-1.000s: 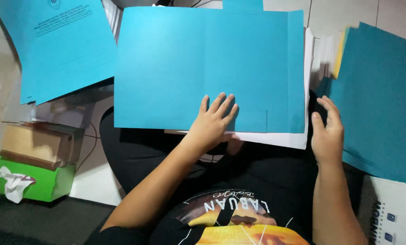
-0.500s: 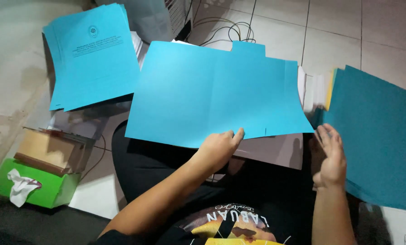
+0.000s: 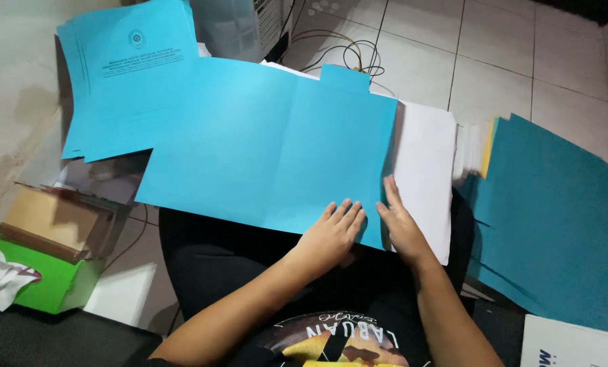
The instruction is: The person sits on the floor and repeatedly folds light blue paper sheets in half over a white surface. They smooth the creases with their hands, place the folded sheets into a stack, and continue the process with additional sheets from a pile.
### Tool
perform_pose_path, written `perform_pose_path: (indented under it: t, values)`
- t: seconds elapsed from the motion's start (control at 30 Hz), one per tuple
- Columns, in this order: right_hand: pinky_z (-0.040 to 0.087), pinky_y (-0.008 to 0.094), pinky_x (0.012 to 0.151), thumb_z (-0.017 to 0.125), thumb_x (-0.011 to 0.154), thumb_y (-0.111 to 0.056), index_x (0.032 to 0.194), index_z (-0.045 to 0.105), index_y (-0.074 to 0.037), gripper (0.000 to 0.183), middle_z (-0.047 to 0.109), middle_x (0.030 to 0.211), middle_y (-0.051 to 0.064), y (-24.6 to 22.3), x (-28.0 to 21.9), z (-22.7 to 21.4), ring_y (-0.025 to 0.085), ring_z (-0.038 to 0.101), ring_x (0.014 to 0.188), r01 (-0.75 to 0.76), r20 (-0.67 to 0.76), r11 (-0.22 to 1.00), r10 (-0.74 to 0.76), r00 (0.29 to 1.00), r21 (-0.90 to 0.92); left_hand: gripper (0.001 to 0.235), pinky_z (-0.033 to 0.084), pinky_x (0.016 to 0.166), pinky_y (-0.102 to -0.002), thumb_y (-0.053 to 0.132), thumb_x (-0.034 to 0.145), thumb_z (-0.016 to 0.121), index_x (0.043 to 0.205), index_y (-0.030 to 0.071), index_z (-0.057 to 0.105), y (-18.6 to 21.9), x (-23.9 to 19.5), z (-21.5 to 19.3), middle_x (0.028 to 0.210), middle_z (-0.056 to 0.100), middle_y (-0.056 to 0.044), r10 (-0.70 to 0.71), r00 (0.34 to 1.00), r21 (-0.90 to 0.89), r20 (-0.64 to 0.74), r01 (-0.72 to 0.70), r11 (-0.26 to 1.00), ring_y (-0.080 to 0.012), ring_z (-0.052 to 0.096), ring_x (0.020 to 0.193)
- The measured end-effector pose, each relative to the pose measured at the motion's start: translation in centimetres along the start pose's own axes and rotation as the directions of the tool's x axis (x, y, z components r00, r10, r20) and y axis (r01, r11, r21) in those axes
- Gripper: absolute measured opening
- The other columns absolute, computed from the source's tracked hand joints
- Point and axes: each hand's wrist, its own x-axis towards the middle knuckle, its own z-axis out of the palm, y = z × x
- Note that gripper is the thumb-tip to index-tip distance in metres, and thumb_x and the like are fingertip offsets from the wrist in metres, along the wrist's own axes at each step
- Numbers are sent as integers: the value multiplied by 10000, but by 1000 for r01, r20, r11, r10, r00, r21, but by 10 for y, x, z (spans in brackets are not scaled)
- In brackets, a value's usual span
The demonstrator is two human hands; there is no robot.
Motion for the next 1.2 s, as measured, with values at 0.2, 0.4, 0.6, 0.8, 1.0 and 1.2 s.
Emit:
perform_pose_path:
  t: [0.2,0.4,0.6,0.8,1.0,1.2]
  values:
    - [205,425,1254,377,1087,-305,1585,362,-85,544,234,1699,102,3,18,1,262,221,1558,26,38,830,-6,999,-557,1195,331,1153,-599,359,623,892,1593,19,283,1,-3,10,1525,445,-261,-101,995,-20,19,101,995,-446,441,1414]
    - [149,514,1254,388,1076,-398,1616,241,-14,679,217,1688,207,20,47,6,360,220,1551,133,76,502,-133,988,-855,933,299,1152,-643,273,756,831,1565,148,383,2,-3,7,1572,441,-168,-62,993,-65,101,68,996,-451,399,1448]
    - [86,519,1261,317,1106,-392,1625,200,2,663,191,1693,226,18,73,2,363,170,1566,133,38,452,-213,976,-882,612,364,1083,-686,191,852,695,1444,119,560,6,0,8,1491,550,-154,-98,994,-88,-49,94,992,-455,495,1379]
    - [77,503,1262,313,1100,-377,1640,155,-33,659,154,1708,195,37,37,1,345,151,1570,166,86,441,-196,977,-882,632,367,1072,-693,176,839,679,1456,119,554,7,1,8,1504,536,-152,-121,992,-74,-38,118,990,-450,485,1387]
    - [71,484,1261,303,1081,-386,1652,117,-71,678,123,1718,159,42,8,-1,319,125,1574,164,125,438,-118,985,-884,583,336,1092,-707,131,880,653,1454,104,555,9,1,-6,1518,522,-167,-112,994,-65,20,113,991,-454,463,1404]
    - [100,513,1263,331,1097,-346,1637,167,-29,647,172,1701,205,25,77,-16,369,174,1563,192,121,464,-179,976,-865,567,326,1088,-731,100,877,673,1435,84,575,10,4,-8,1504,534,-184,-109,993,-94,47,113,989,-464,468,1400]
